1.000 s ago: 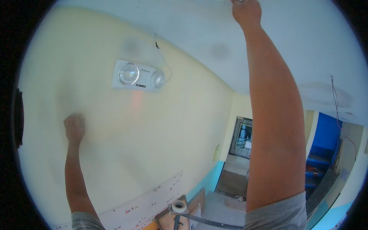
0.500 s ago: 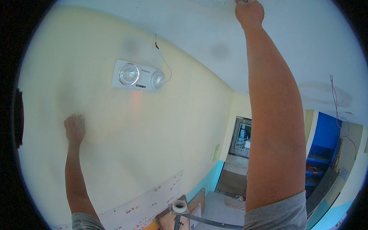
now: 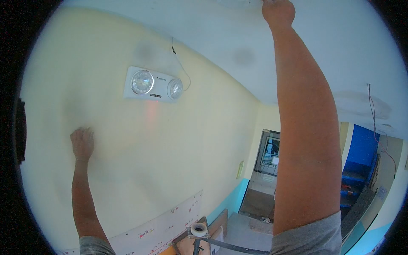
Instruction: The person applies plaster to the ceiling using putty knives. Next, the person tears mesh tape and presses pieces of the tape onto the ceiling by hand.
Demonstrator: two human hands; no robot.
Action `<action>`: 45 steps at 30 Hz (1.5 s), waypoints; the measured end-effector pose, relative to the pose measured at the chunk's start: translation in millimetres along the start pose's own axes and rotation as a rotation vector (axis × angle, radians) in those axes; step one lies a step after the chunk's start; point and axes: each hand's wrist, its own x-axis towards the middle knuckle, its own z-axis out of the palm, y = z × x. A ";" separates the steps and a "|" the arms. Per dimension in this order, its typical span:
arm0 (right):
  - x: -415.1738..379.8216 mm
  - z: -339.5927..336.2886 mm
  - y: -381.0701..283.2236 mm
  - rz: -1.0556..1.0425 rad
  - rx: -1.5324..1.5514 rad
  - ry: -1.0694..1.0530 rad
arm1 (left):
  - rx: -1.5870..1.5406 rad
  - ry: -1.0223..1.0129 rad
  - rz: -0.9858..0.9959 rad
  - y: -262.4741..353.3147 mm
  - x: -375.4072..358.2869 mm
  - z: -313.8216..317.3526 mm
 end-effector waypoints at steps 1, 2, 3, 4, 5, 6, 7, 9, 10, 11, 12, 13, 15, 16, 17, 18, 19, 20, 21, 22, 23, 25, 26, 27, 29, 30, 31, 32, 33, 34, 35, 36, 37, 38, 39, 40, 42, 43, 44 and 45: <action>1.6 2.9 3.6 -0.031 -0.012 0.014 | 0.007 0.015 0.009 0.1 0.2 0.2; 2.8 5.7 7.2 -0.062 -0.024 0.026 | 0.007 -0.004 -0.002 0.8 0.4 -0.7; 2.3 3.4 4.3 -0.093 -0.036 0.039 | 0.006 -0.023 -0.013 1.8 1.7 -2.6; 1.6 1.0 1.5 -0.054 0.008 0.031 | 0.006 -0.042 -0.024 2.2 2.6 -3.8; 1.4 -2.0 -1.3 -0.015 0.053 0.024 | 0.010 -0.037 -0.020 1.9 3.0 -4.6; 1.2 -4.9 -4.4 0.024 0.097 0.016 | 0.015 -0.032 -0.016 1.8 3.1 -4.8; 2.1 -5.1 -4.2 0.019 0.096 0.006 | 0.019 -0.027 -0.012 1.7 3.1 -4.7; 2.9 -7.4 -6.2 0.007 0.095 -0.015 | 0.014 -0.008 0.005 0.6 2.5 -3.7; 3.6 -8.9 -7.9 0.025 0.091 -0.030 | 0.011 0.001 0.013 0.5 2.2 -3.5; 4.7 -10.4 -9.7 0.042 0.086 -0.045 | 0.011 0.003 0.014 0.9 2.6 -4.4; 4.9 -10.8 -10.7 0.060 0.082 -0.060 | 0.009 0.005 0.016 1.5 3.1 -6.0; 5.4 -6.2 -6.8 0.029 0.030 -0.014 | 0.008 0.007 0.017 2.1 3.1 -6.6; 6.2 1.3 -3.1 -0.033 -0.072 0.079 | 0.021 0.006 0.016 -0.3 0.8 -1.8; 6.4 0.1 -3.7 -0.021 -0.053 0.056 | 0.027 0.005 0.016 -0.9 0.2 -0.5; 8.2 -1.9 -4.0 -0.009 -0.035 0.034 | 0.027 -0.003 0.010 -0.8 -0.3 -0.3; 9.0 -3.8 -5.3 0.003 -0.016 0.012 | 0.028 -0.011 0.004 0.0 0.6 -1.8; 10.6 -1.0 -2.4 -0.033 -0.028 0.007 | 0.028 -0.020 -0.002 0.6 1.1 -2.6; 12.9 2.7 1.5 -0.069 -0.039 0.002 | 0.025 0.001 0.009 0.7 1.3 -2.5; 14.2 5.3 4.2 -0.105 -0.050 -0.002 | 0.023 0.023 0.020 0.7 1.8 -2.3; 10.7 -5.8 -10.6 0.100 0.188 -0.097 | 0.021 0.044 0.031 0.5 2.1 -2.3; 8.0 -16.8 -26.1 0.305 0.425 -0.190 | 0.012 0.029 0.023 0.7 2.5 -3.0; 6.5 -32.3 -46.2 0.543 0.681 -0.307 | -0.006 0.000 0.006 1.5 3.6 -4.8; 7.1 -35.9 -50.2 0.575 0.699 -0.330 | -0.001 0.001 0.003 1.6 3.8 -5.4; 7.4 -37.8 -53.5 0.608 0.716 -0.354 | 0.002 0.003 0.001 1.8 3.7 -5.5; 7.5 -38.8 -59.9 0.675 0.749 -0.321 | 0.000 0.008 0.002 1.5 2.7 -4.6; 7.4 -39.6 -63.2 0.708 0.765 -0.303 | -0.006 0.013 0.007 0.7 2.1 -3.8; 7.3 -40.7 -66.6 0.721 0.757 -0.290 | -0.012 0.019 0.012 0.1 1.9 -3.3; 7.0 -41.9 -69.9 0.733 0.749 -0.278 | -0.013 0.024 0.014 -0.1 2.2 -3.5; 6.6 -43.2 -73.2 0.746 0.741 -0.265 | -0.015 0.028 0.016 -0.1 2.8 -4.0; 6.1 -45.0 -76.2 0.753 0.728 -0.254 | -0.016 0.033 0.018 0.1 3.3 -4.3; 5.4 -47.2 -78.9 0.761 0.715 -0.243 | -0.016 0.031 0.015 0.3 3.4 -4.3; 5.2 -48.9 -80.3 0.768 0.702 -0.231 | -0.017 0.030 0.012 0.4 3.7 -4.3; 5.5 -50.0 -80.1 0.760 0.717 -0.246 | -0.017 0.029 0.009 0.6 4.2 -4.3; 5.6 -50.9 -79.1 0.752 0.731 -0.260 | -0.018 0.023 0.002 0.9 4.3 -4.7; 5.5 -51.2 -78.3 0.745 0.746 -0.275 | -0.019 0.016 -0.005 1.2 4.2 -5.2; 5.7 -50.9 -78.3 0.746 0.746 -0.276 | -0.019 0.009 -0.013 1.0 3.9 -5.8; 7.1 -48.4 -77.6 0.748 0.744 -0.277 | -0.022 -0.001 -0.019 0.7 3.7 -5.6; 8.0 -45.5 -74.8 0.752 0.761 -0.282 | -0.024 -0.006 -0.022 0.7 3.5 -5.4; 9.3 -42.0 -70.1 0.756 0.778 -0.286 | -0.027 -0.011 -0.023 0.5 3.1 -4.9; 10.2 -41.0 -67.8 0.759 0.794 -0.291 | -0.030 -0.016 -0.025 0.1 2.5 -4.3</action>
